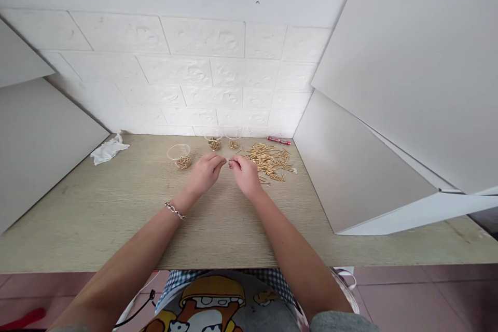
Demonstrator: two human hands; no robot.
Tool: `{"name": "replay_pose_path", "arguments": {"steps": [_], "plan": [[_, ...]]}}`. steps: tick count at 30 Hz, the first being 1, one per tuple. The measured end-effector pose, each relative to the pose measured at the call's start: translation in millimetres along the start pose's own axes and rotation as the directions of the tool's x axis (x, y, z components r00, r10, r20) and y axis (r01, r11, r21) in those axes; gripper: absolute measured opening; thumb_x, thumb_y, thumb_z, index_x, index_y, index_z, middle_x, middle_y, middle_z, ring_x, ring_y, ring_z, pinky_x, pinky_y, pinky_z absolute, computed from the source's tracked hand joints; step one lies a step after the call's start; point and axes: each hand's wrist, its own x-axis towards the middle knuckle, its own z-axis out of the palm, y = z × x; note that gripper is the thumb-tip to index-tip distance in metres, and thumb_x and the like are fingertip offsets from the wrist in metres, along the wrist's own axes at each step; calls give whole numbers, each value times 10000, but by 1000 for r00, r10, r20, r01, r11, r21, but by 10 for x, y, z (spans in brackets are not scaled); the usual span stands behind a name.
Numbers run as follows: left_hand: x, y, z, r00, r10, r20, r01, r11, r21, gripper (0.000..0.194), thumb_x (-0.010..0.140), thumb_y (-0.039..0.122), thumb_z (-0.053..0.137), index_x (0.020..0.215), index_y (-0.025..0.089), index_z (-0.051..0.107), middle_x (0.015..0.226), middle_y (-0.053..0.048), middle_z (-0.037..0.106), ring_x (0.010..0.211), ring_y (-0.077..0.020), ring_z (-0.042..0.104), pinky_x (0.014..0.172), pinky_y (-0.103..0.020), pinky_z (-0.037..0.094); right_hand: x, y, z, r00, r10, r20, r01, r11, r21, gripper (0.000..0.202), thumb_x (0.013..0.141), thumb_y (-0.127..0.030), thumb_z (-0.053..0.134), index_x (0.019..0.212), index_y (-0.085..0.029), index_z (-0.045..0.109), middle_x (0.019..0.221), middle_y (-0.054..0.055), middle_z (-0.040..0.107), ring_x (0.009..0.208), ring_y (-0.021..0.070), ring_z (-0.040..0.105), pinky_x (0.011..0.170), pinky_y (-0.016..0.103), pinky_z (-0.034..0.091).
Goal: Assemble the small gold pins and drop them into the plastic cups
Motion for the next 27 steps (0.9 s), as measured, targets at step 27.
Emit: {"name": "replay_pose_path", "arguments": {"steps": [27], "plan": [[-14, 1, 41, 999, 36, 13, -37, 998, 60, 175, 837, 108, 422, 829, 173, 585, 805, -34, 606, 772, -154, 533, 724, -276, 434, -39, 12, 54, 1000, -28, 7, 29, 995, -91, 169, 794, -214, 438, 768, -191, 603, 682, 4, 631, 669, 142, 576, 681, 266, 430]]}}
